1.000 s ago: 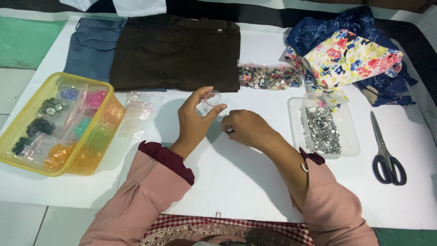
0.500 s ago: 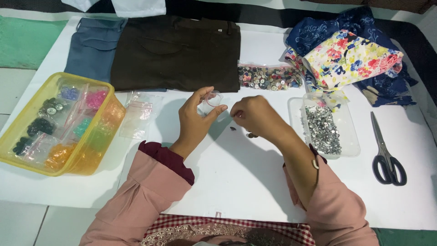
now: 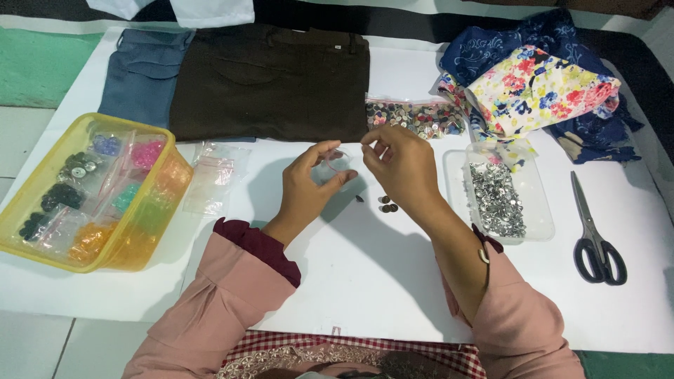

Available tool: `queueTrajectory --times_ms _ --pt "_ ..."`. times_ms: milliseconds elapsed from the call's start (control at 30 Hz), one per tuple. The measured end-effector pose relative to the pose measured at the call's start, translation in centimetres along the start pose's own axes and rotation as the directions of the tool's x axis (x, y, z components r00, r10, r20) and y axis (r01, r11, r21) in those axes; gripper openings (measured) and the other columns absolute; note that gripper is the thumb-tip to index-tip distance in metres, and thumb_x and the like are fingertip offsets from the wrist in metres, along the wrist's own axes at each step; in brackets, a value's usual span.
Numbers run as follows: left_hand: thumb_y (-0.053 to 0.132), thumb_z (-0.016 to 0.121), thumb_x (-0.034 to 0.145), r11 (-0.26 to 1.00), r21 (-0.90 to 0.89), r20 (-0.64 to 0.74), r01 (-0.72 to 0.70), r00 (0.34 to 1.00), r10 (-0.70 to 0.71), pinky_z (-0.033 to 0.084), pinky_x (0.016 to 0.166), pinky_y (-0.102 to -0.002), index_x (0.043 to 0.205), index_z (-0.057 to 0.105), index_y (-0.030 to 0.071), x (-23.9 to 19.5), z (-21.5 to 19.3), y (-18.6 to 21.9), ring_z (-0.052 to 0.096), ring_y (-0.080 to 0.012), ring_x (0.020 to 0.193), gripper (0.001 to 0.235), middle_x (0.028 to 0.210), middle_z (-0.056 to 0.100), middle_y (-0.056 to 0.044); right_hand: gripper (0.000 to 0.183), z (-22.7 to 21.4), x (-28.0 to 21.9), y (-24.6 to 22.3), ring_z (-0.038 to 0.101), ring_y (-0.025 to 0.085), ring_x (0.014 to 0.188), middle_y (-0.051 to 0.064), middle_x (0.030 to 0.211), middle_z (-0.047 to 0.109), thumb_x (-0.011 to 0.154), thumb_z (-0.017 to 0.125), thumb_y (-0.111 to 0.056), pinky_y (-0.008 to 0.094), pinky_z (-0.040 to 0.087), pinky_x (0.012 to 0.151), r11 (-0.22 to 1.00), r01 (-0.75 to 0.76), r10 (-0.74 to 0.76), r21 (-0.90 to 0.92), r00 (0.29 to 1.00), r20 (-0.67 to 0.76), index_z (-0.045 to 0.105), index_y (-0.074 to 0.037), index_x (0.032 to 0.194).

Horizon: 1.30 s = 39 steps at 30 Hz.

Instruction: The person sorts small metal buttons from a clear plastic container onto a white table. They pick up the buttons, place them into small clear plastic bags, and then put the filled bags into a yellow plastic organizer box.

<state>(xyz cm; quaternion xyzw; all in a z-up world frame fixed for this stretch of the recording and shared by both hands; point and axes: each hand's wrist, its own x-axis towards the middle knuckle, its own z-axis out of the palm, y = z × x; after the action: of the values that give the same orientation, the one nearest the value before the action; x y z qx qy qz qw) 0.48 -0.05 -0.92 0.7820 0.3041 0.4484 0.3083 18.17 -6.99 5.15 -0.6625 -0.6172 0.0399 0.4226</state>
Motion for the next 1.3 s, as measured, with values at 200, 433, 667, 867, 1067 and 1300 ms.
queueTrajectory --times_ms 200,433,667,867,1067,1300 --pt "0.034 0.083 0.088 0.987 -0.082 0.015 0.135 0.991 -0.135 0.056 0.097 -0.037 0.129 0.062 0.014 0.2 -0.5 0.3 0.07 -0.0228 0.11 0.051 0.113 0.073 -0.005 0.018 1.1 -0.7 -1.3 0.076 0.033 0.078 0.013 0.082 0.075 0.079 0.078 -0.013 0.045 0.062 0.067 0.936 -0.019 0.21 -0.35 0.83 0.516 0.081 -0.012 0.097" --pt "0.036 0.082 0.09 0.978 -0.116 0.034 0.172 0.985 -0.169 0.057 0.096 -0.037 0.13 0.061 0.015 0.2 -0.5 0.3 0.069 -0.0234 0.11 0.05 0.112 0.073 -0.006 0.011 3.0 -1.2 -0.3 0.075 0.032 0.072 0.014 0.073 0.075 0.079 0.074 -0.004 0.039 0.061 0.067 0.924 0.002 0.231 -0.382 0.793 0.564 0.081 -0.009 0.087" --pt "0.035 0.083 0.088 0.979 -0.103 0.057 0.175 0.984 -0.17 0.058 0.097 -0.036 0.13 0.062 0.016 0.0 -0.5 0.5 0.069 -0.0215 0.11 0.051 0.112 0.073 -0.004 0.015 -0.4 0.1 -0.9 0.075 0.031 0.075 0.01 0.079 0.077 0.083 0.074 -0.01 0.044 0.06 0.068 0.969 0.019 0.054 -0.247 0.957 0.285 0.081 -0.008 0.096" --pt "0.031 0.086 0.085 0.99 -0.104 0.075 0.093 0.994 -0.085 0.059 0.095 -0.034 0.126 0.064 0.016 -0.2 0.4 0.4 0.07 -0.0192 0.109 0.049 0.112 0.074 -0.001 0.014 -1.4 0.0 -2.5 0.07 0.024 0.073 0.01 0.079 0.075 0.084 0.077 -0.005 0.032 0.057 0.058 0.99 0.113 -0.114 0.088 0.993 0.013 0.08 -0.007 0.098" --pt "0.034 0.086 0.084 0.987 -0.125 0.097 0.104 0.991 -0.092 0.059 0.095 -0.031 0.126 0.064 0.017 -0.4 0.4 0.3 0.07 -0.0167 0.108 0.05 0.113 0.074 0.0 0.012 -2.8 0.5 -0.6 0.072 0.032 0.072 0.012 0.079 0.076 0.082 0.074 -0.011 0.041 0.058 0.061 0.988 -0.014 0.052 -0.155 0.968 0.246 0.079 -0.008 0.093" --pt "0.029 0.084 0.088 0.979 -0.17 0.125 0.112 0.988 -0.092 0.058 0.096 -0.033 0.128 0.063 0.013 -0.4 0.0 0.5 0.071 -0.0204 0.109 0.048 0.111 0.074 -0.006 0.033 -2.4 0.4 -1.9 0.077 0.037 0.083 0.022 0.088 0.077 0.068 0.086 -0.001 0.043 0.062 0.068 0.879 -0.157 0.446 -0.45 0.602 0.662 0.078 -0.005 0.1"
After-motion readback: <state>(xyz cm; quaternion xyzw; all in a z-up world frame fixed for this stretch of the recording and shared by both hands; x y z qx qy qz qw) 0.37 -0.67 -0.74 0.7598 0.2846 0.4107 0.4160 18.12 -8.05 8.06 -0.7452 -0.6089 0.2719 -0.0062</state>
